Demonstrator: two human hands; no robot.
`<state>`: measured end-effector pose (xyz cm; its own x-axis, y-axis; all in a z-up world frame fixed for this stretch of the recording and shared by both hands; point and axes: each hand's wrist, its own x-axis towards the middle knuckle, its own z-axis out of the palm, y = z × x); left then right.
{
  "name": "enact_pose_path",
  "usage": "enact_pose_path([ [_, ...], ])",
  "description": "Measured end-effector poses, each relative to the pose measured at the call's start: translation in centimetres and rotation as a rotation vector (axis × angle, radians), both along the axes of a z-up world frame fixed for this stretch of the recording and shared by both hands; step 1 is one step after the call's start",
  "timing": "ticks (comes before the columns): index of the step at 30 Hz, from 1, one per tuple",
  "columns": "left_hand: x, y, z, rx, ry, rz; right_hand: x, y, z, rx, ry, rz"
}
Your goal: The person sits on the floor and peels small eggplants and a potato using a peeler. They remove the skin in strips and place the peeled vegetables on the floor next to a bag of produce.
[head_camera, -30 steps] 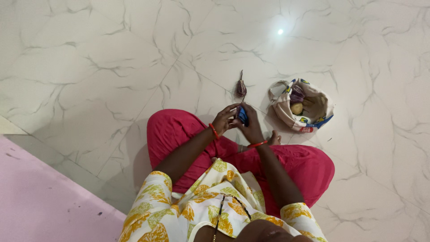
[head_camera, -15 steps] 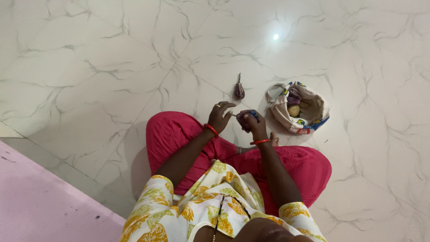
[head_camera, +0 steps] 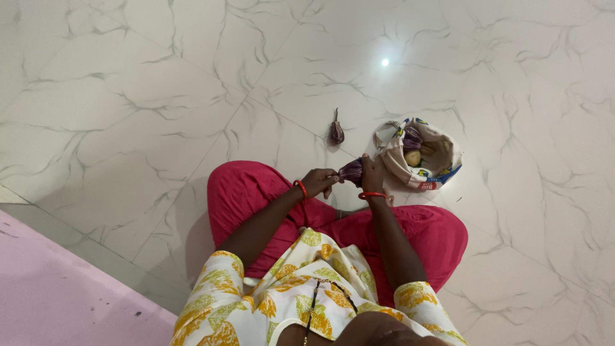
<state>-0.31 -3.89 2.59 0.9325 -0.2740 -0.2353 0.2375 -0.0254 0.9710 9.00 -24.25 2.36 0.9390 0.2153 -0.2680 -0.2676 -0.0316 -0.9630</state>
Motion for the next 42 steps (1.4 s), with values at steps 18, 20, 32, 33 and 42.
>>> enact_pose_path([
  [18, 0.7, 0.0, -5.1, -0.228, 0.139, 0.165, -4.1, 3.1, 6.0, -0.521, -1.026, 0.259],
  [20, 1.0, 0.3, -6.4, -0.279, 0.123, 0.204, -4.6, 3.4, 6.4, -0.528, -1.119, 0.307],
  [32, 1.1, 0.3, -7.8, -0.041, 0.087, 0.218, -6.0, 4.0, 8.0, -0.53, -1.296, 0.314],
  [33, 1.0, 0.3, -7.9, -0.02, 0.096, 0.213, -6.0, 4.1, 7.9, -0.535, -1.301, 0.311],
  [42, 0.3, -0.6, -6.0, -0.134, 0.013, 0.073, -4.4, 3.7, 7.2, -0.682, -1.223, 0.22],
])
